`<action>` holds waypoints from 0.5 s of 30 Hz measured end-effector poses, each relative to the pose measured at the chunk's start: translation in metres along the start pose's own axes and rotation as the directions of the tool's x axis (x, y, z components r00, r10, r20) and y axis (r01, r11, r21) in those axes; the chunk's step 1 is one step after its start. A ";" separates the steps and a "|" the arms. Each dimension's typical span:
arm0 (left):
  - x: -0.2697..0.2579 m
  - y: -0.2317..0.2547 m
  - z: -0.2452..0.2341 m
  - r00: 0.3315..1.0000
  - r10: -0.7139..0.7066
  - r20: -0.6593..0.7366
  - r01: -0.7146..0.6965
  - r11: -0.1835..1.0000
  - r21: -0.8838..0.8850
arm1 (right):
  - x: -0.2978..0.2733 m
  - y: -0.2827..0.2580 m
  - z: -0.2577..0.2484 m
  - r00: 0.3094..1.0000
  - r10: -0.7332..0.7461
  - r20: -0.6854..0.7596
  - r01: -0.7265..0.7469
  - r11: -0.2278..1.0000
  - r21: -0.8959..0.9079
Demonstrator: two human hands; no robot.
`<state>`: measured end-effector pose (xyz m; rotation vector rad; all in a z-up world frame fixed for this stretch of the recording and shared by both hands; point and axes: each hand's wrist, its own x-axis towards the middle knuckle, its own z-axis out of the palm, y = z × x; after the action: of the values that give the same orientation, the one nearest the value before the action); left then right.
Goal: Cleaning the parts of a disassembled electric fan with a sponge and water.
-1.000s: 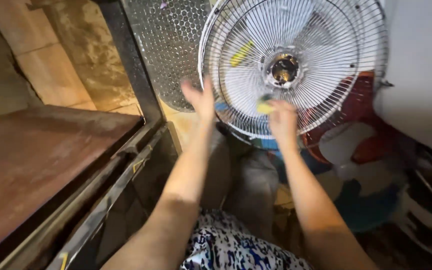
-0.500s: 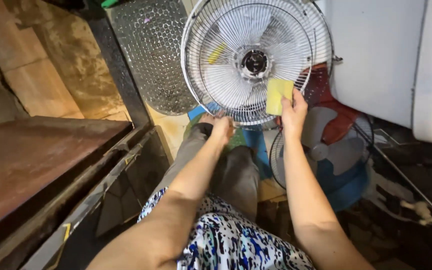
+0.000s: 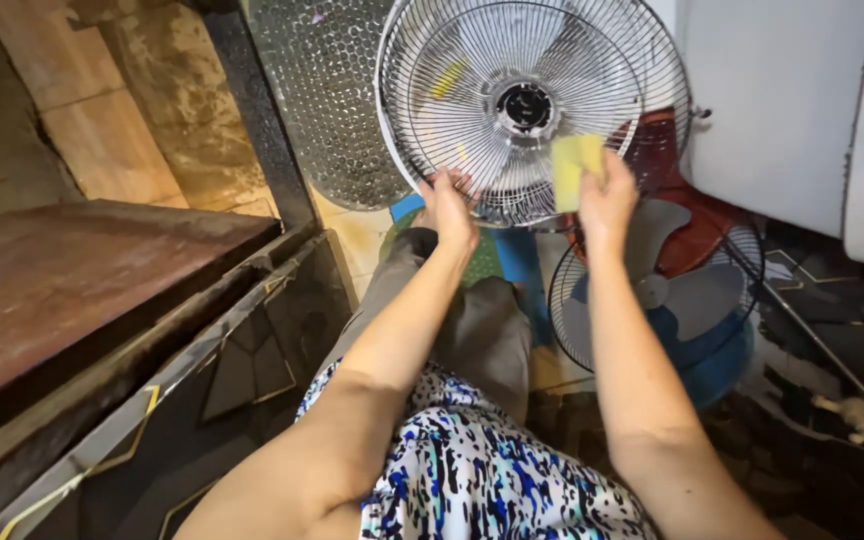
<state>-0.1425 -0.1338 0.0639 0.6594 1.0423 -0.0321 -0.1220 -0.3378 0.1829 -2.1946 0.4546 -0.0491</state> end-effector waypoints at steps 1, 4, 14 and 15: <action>-0.001 0.001 0.002 1.000 0.004 -0.001 -0.004 1.000 -0.001 | 0.003 -0.019 -0.006 1.000 -0.002 0.002 0.002 1.000 0.003; -0.009 -0.001 0.006 1.000 -0.022 0.004 0.022 0.999 -0.028 | 0.004 -0.047 -0.020 0.994 0.098 0.057 -0.095 0.994 -0.057; -0.120 0.024 0.054 0.976 -0.183 0.119 0.193 0.978 -0.077 | -0.019 -0.096 -0.085 0.946 -0.067 0.319 0.214 0.866 -0.452; -0.121 0.029 0.051 0.977 -0.105 0.186 0.117 0.992 -0.053 | -0.023 -0.097 -0.088 0.950 -0.046 0.308 0.177 0.893 -0.413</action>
<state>-0.1556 -0.1707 0.1922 0.5291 0.8977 -0.1533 -0.1309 -0.3425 0.3156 -2.6145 0.1776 0.3430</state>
